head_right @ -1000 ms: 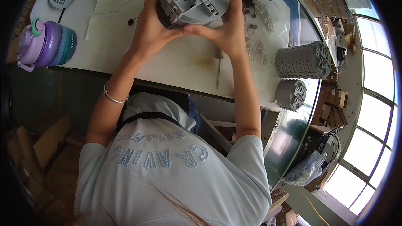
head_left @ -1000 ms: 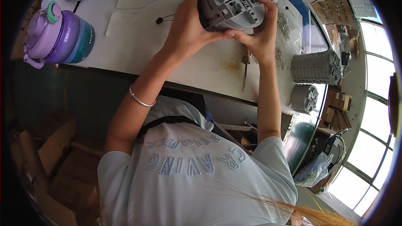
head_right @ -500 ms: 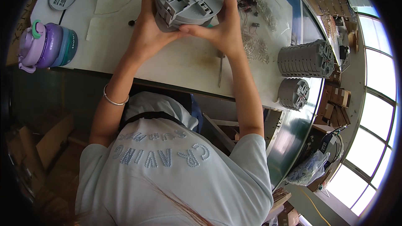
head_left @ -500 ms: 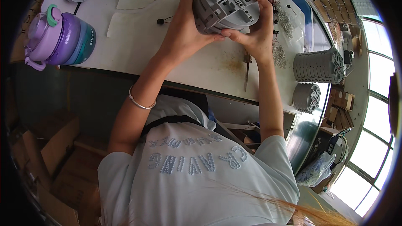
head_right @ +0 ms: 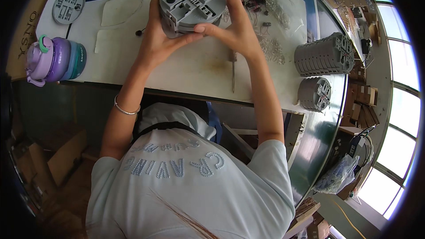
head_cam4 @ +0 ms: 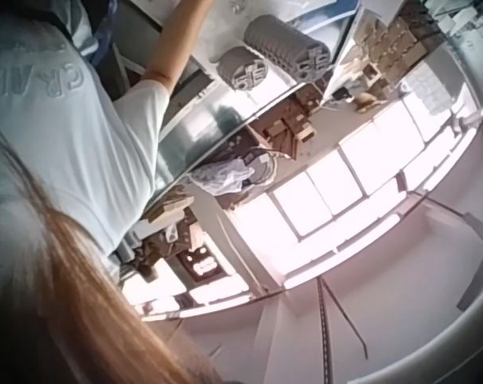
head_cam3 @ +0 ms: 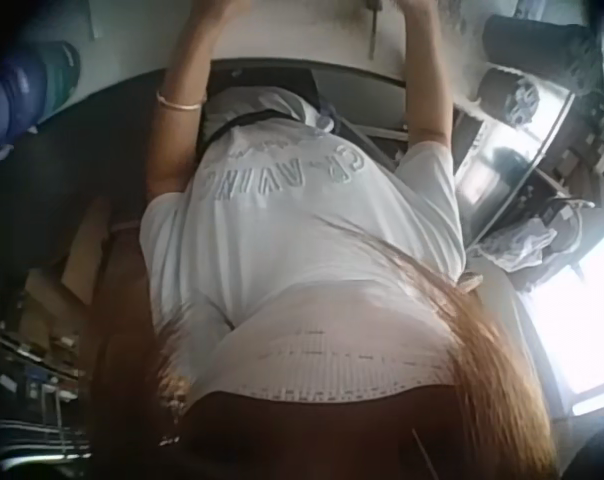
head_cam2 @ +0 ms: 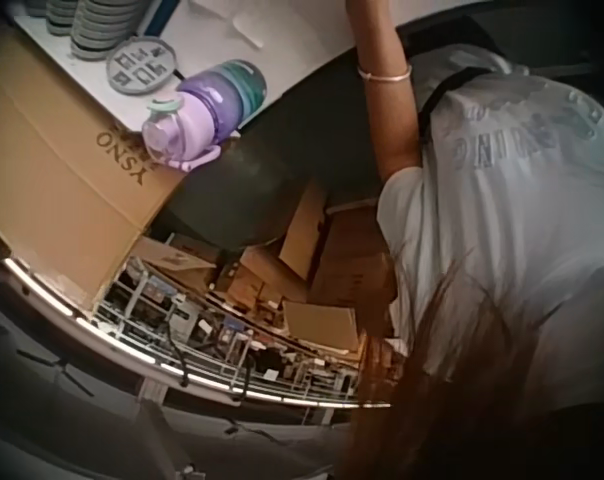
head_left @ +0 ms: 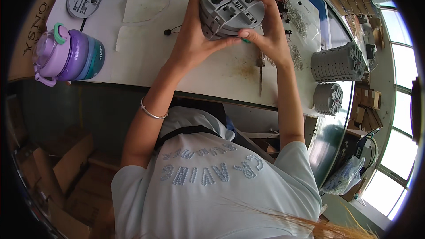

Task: The recorder is assembling electronic components into circular housings at a factory workbench.

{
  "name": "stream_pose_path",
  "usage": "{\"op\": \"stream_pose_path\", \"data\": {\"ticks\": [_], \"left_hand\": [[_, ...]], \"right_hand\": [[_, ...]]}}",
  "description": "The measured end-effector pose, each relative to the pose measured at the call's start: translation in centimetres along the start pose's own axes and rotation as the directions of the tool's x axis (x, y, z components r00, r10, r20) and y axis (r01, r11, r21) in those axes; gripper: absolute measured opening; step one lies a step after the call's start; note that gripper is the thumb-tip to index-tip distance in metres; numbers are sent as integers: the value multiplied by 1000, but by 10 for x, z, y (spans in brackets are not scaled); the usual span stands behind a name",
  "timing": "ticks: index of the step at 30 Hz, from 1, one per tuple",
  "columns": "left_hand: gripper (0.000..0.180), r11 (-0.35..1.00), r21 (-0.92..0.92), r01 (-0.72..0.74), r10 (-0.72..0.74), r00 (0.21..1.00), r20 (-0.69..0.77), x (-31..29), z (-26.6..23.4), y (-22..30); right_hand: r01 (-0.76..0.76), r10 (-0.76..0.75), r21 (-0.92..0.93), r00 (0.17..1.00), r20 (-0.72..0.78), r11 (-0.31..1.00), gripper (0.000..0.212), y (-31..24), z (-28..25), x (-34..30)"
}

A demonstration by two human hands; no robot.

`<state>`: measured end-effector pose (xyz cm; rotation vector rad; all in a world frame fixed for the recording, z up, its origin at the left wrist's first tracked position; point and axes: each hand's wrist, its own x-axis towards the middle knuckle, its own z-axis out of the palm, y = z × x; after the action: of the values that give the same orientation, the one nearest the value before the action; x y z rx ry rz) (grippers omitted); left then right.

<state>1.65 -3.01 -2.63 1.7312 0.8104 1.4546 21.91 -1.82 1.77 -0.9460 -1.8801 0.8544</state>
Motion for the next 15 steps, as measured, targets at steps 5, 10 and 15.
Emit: {"op": "stream_pose_path", "data": {"ticks": [5, 10, 15], "left_hand": [[121, 982, -180, 60, -64, 998, -14, 6, 1, 8], [123, 968, -197, 156, -155, 988, 21, 6, 0, 14], [127, 977, -190, 94, -83, 994, 67, 6, 0, 14]], "right_hand": [[137, -137, -28, 990, -17, 990, 88, 2, -4, 5], [100, -100, -9, 994, -40, 995, 92, 2, 3, 4], [122, -125, -53, 989, -73, 991, 104, 6, 1, 2]]}}
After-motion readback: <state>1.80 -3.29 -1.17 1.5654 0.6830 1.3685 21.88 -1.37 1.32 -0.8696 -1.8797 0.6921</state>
